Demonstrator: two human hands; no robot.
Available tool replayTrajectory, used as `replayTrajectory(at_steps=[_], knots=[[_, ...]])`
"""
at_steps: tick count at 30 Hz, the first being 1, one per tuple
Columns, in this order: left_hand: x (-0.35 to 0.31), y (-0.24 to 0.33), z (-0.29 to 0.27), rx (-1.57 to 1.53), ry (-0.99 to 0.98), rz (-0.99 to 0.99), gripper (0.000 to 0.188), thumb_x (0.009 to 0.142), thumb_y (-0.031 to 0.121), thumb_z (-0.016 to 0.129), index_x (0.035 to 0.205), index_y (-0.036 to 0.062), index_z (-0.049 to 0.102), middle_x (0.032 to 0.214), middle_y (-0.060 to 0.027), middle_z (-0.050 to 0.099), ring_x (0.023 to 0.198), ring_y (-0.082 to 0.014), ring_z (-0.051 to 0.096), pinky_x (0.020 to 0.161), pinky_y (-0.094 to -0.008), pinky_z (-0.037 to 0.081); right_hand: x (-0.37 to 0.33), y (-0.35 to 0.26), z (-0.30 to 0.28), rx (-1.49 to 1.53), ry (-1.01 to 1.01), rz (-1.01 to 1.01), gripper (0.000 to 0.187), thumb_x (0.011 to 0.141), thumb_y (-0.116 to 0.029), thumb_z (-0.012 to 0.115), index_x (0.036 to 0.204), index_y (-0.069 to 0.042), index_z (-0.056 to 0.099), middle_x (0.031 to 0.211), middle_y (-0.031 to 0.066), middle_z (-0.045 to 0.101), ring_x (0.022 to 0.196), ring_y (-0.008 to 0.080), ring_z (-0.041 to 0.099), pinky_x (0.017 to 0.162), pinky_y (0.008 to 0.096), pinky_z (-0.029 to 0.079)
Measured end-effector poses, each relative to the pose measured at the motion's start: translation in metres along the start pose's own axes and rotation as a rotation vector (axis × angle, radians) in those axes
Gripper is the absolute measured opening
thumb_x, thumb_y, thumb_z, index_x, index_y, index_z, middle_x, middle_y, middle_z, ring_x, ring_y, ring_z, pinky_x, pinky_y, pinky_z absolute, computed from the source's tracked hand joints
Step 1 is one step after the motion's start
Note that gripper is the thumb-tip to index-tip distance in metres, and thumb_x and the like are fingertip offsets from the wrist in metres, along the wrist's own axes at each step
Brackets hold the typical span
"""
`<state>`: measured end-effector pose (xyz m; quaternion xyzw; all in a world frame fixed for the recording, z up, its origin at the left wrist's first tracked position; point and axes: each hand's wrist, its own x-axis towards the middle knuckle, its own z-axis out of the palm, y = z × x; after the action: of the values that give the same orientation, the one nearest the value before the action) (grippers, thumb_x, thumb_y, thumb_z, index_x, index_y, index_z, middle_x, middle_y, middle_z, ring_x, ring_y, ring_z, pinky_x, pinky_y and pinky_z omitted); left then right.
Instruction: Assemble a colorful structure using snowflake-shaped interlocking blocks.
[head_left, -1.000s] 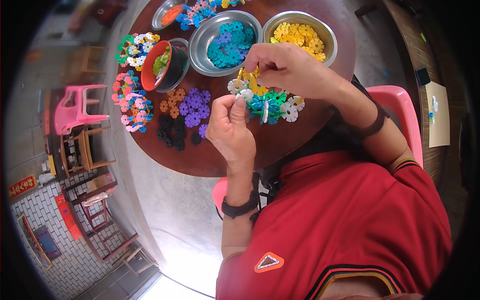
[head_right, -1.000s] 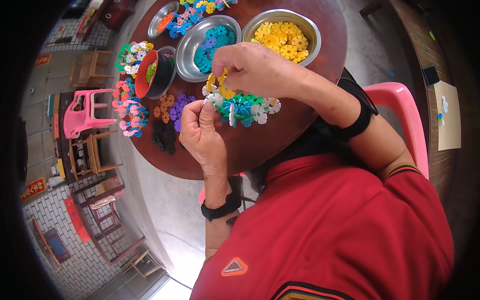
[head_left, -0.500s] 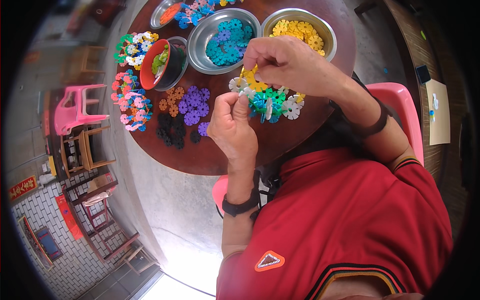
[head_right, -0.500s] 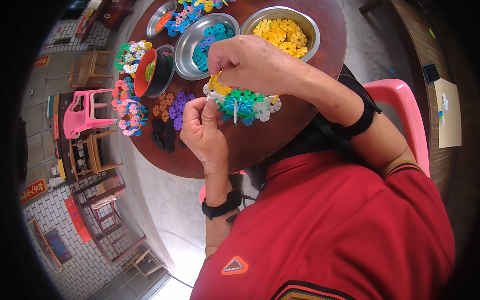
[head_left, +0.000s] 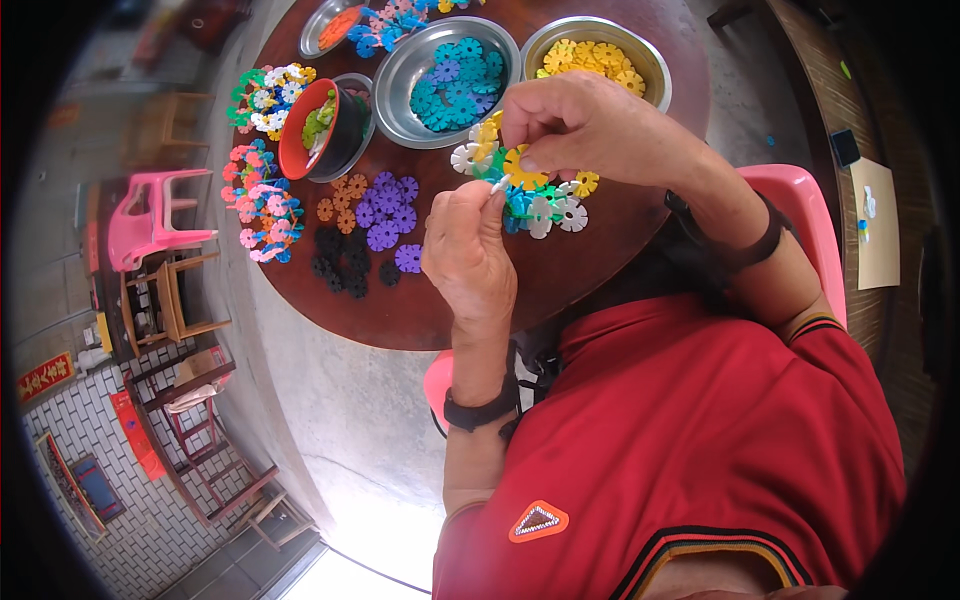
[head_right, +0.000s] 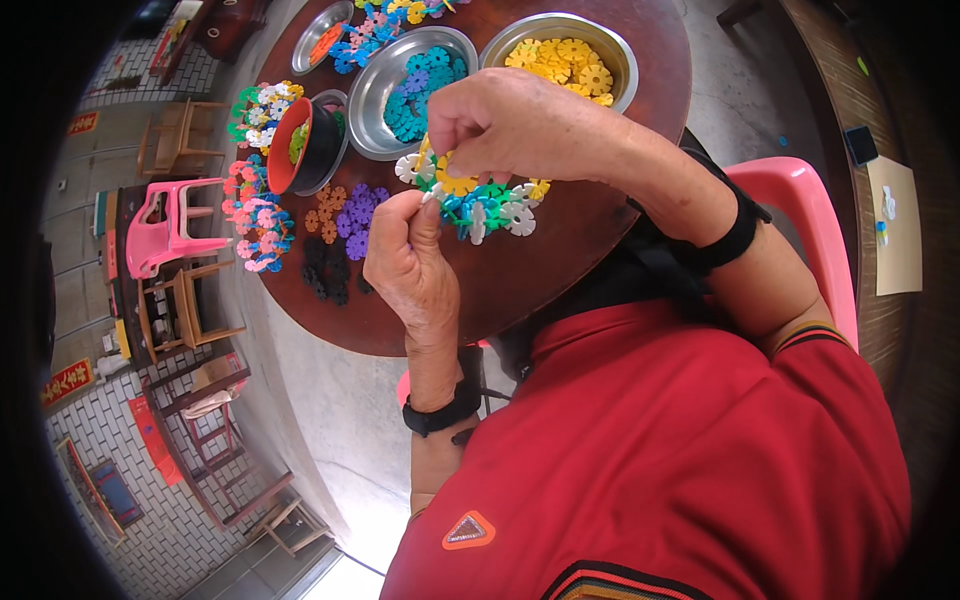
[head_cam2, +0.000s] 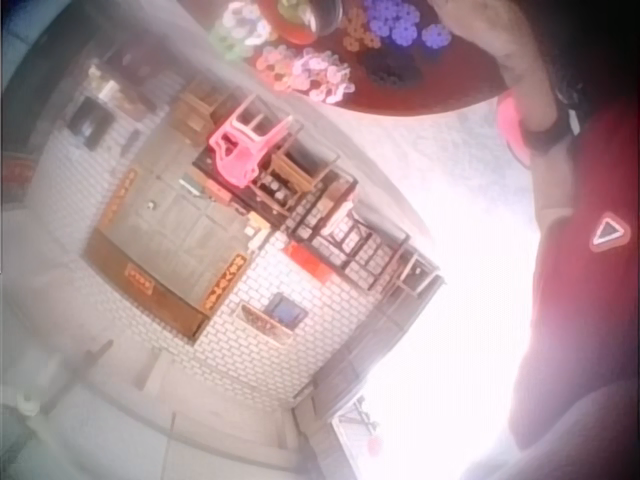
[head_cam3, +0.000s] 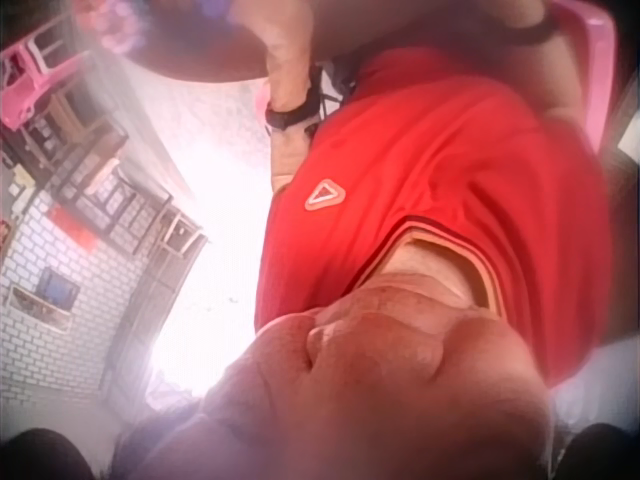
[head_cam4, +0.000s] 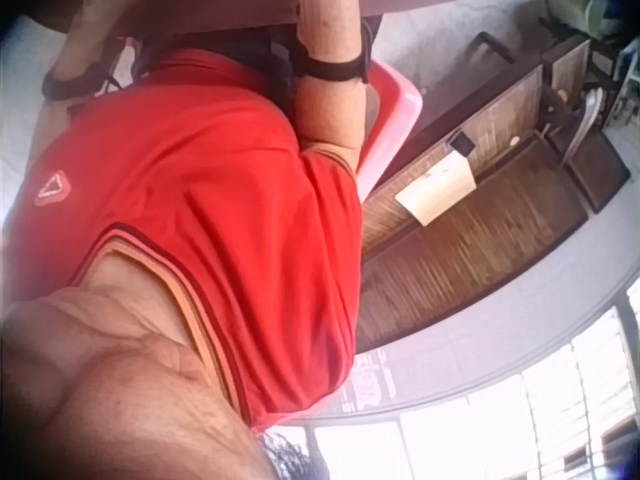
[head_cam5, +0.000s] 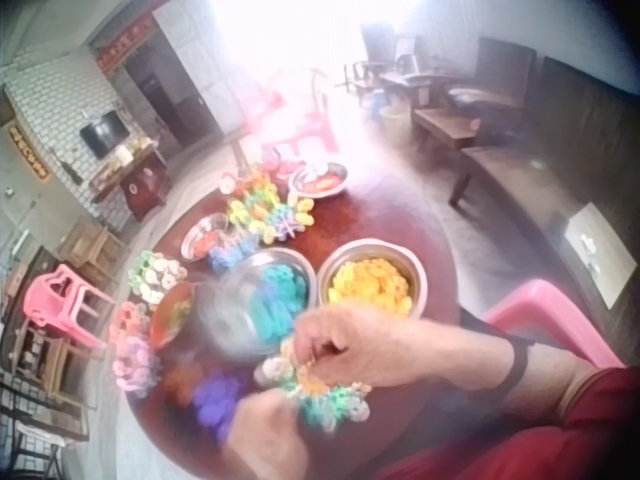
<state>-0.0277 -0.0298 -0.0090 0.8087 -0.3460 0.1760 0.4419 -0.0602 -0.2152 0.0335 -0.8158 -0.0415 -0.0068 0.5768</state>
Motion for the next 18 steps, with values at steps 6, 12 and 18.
replayTrajectory(at_steps=[6, 12, 18], knots=[[0.000, -0.001, 0.000, 0.001, -0.016, 0.072, 0.012, 0.080, 0.005, 0.068, 0.088, 0.0058, 0.060, 0.076, -0.0106, 0.056, 0.066, -0.0305, 0.055, 0.058, -0.0373, 0.043, -0.003, 0.002, 0.004, -0.056, 0.054, -0.085, 0.007, 0.081, -0.004, 0.063, 0.086, -0.001, 0.059, 0.067, 0.0024, 0.060, 0.058, 0.0071, 0.057, 0.054, 0.0229, 0.045], [0.001, -0.002, -0.003, -0.045, -0.016, 0.034, 0.011, 0.082, 0.007, 0.067, 0.088, 0.0055, 0.059, 0.076, -0.0099, 0.057, 0.067, -0.0291, 0.055, 0.059, -0.0361, 0.044, -0.009, 0.000, 0.011, 0.113, 0.133, 0.037, 0.014, 0.087, -0.012, 0.061, 0.086, 0.001, 0.058, 0.065, 0.0043, 0.059, 0.057, 0.0089, 0.056, 0.053, 0.0253, 0.045], [0.001, 0.003, -0.003, -0.069, -0.061, -0.042, 0.011, 0.082, 0.007, 0.067, 0.088, 0.0053, 0.058, 0.077, -0.0089, 0.058, 0.067, -0.0277, 0.056, 0.060, -0.0351, 0.044, -0.014, 0.006, 0.000, -0.181, -0.020, 0.007, 0.030, 0.092, -0.025, 0.054, 0.081, 0.003, 0.056, 0.058, 0.0092, 0.055, 0.054, 0.0168, 0.058, 0.052, 0.0310, 0.044]])
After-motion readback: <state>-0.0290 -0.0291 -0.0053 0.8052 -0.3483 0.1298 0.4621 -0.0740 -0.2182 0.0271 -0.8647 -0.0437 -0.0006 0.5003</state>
